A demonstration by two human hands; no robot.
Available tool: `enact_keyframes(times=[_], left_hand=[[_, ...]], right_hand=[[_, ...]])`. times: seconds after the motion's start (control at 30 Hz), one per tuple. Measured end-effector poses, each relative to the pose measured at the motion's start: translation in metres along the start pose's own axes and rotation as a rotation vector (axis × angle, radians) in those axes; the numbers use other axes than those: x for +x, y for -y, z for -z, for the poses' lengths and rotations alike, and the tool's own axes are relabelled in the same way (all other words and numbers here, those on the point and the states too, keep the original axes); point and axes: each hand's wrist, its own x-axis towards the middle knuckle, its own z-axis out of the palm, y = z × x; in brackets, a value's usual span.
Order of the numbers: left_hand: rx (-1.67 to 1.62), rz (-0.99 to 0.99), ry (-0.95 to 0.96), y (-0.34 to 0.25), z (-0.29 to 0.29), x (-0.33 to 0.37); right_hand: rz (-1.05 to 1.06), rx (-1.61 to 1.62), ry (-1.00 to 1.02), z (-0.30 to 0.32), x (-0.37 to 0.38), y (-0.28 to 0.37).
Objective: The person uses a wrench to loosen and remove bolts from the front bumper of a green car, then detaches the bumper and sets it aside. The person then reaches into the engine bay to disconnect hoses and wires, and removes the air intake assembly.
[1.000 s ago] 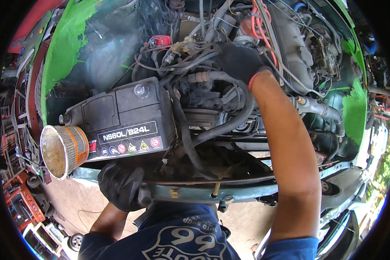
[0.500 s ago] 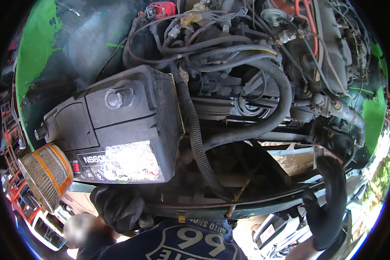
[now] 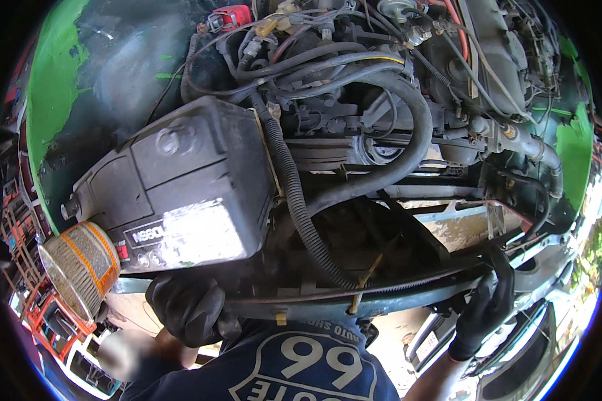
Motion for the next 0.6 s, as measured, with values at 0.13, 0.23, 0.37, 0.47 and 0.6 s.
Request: enact_keyframes(times=[0.13, 0.23, 0.37, 0.47, 0.6], left_hand=[[0.018, -0.002, -0.091, 0.002, -0.008, -0.004], [0.097, -0.009, -0.170, 0.000, -0.011, -0.006], [0.038, 0.014, -0.200, -0.001, -0.012, -0.005], [0.020, 0.005, -0.197, 0.000, -0.012, -0.002], [0.028, -0.007, -0.173, 0.000, -0.013, 0.002]], right_hand=[[-0.093, 0.002, 0.105, -0.006, 0.004, 0.014], [0.049, -0.113, 0.181, -0.008, 0.006, 0.023], [0.102, -0.181, 0.221, 0.001, 0.003, 0.030], [0.150, -0.203, 0.207, 0.012, -0.001, 0.023], [0.054, -0.042, 0.044, 0.012, -0.010, -0.001]])
